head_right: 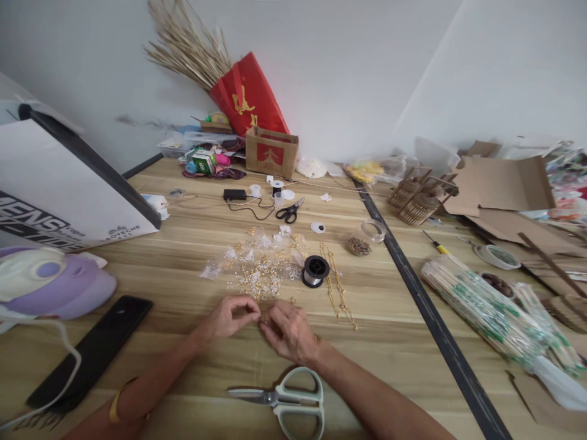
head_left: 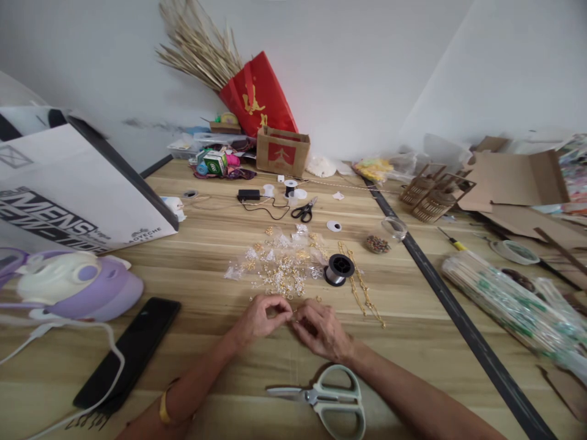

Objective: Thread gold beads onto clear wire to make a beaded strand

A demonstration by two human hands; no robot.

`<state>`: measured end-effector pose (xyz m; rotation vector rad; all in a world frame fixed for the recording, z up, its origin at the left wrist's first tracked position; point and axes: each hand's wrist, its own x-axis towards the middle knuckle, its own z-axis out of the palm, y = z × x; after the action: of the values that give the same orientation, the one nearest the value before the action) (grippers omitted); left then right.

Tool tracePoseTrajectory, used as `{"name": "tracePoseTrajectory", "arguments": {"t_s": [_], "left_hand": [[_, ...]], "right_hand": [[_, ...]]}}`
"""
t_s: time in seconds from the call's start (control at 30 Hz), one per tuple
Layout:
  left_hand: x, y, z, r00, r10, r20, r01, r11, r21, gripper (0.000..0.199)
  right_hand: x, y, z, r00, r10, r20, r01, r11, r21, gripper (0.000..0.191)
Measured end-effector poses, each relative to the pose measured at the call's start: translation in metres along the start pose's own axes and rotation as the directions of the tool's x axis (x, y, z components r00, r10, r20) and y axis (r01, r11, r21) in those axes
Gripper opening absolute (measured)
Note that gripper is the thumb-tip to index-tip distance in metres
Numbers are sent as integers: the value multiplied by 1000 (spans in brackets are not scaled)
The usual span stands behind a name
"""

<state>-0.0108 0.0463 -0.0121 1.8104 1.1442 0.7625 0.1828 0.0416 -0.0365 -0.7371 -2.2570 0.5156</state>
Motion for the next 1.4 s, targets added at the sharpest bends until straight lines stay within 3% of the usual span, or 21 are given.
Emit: {"name": "tracePoseTrajectory", "arguments": {"t_s": [0.17,0.4,0.67,1.4], "left_hand": [[0,2,-1,1000,-4,6,4,1000,-24,13],[0,0,2,1000,8,3,-8,1000,12,13],[0,-2,2,1000,17,9,-18,997,77,15],[3,-10,-1,998,63,-21,-59,986,158,13]], "right_hand": [[-2,0,-1,1000,4,-25,-5,1000,-11,12],[-2,3,2,999,-17,-30,18,1000,17,1],[0,3,1,999,-37,-25,37,999,0,8],[-2,5,1,999,44,32,-40,992,-120,17]]}}
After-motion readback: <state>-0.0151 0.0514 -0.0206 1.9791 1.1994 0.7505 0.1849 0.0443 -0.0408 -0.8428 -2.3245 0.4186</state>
